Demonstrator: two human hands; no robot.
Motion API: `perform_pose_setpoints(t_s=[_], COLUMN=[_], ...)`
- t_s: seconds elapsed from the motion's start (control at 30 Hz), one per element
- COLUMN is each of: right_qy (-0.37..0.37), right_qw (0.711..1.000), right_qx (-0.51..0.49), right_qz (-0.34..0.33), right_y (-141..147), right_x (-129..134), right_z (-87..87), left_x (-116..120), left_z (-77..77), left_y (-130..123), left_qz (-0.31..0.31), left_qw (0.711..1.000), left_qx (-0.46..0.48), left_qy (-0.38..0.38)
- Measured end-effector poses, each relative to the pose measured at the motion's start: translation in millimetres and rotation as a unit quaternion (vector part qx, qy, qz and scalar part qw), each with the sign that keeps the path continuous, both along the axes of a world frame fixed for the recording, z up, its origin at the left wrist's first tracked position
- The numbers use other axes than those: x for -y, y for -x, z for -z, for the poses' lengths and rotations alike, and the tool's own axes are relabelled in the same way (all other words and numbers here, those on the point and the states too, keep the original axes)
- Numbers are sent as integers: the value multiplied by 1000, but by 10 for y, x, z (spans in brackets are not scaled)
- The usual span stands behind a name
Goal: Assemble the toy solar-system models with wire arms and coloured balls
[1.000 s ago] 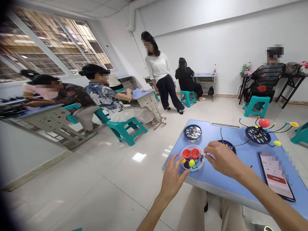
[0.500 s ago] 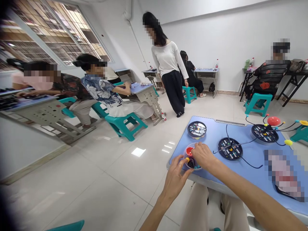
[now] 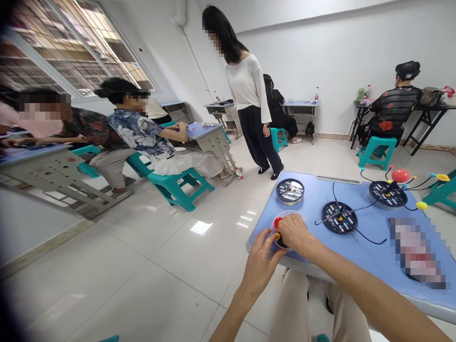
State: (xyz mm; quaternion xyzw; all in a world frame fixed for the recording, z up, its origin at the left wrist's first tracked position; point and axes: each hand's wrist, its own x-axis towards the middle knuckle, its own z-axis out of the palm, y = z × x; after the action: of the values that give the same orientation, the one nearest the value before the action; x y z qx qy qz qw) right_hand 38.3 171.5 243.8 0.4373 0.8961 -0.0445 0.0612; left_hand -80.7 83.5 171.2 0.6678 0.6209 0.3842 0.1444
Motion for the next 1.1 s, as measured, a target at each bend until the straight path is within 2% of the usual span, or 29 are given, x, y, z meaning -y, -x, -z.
perform_pose_setpoints(t_s=[0.2,0.4,0.5,0.57,0.67,0.73,0.8,0.9,1.1], right_qy=[-18,-4,37,106,218,262,281,289,308], right_qw=[998,994,975,934,840,777,727,684,645], right_qx=[-37,-93,-198,-317,-468,-545,-601,-640,-644], right_qz=[42,61,90,127,170,176,178,198,273], right_y=[-211,-352,-467,-583,-801,-955,-1100,-1283,-1525], right_x=[-93,-104,-41,52,254,406,549,732,945], right_z=[-281,-479,-592,-669,-731,-702,-611,-416,-96], left_x=[-2,-67,-110,-150,-253,-361,-492,-692,-922], left_z=[-153,-320,-418,-521,-695,-778,-807,-773,-700], left_y=[91,152,170,174,128,46,-63,-201,-183], left_qz=[32,37,29,51,102,154,227,304,245], left_qw=[999,998,995,988,973,963,947,917,923], left_qx=[-4,-46,-95,-140,-202,-216,-220,-254,-295], left_qy=[43,31,-10,-33,-45,-55,-61,-46,-12])
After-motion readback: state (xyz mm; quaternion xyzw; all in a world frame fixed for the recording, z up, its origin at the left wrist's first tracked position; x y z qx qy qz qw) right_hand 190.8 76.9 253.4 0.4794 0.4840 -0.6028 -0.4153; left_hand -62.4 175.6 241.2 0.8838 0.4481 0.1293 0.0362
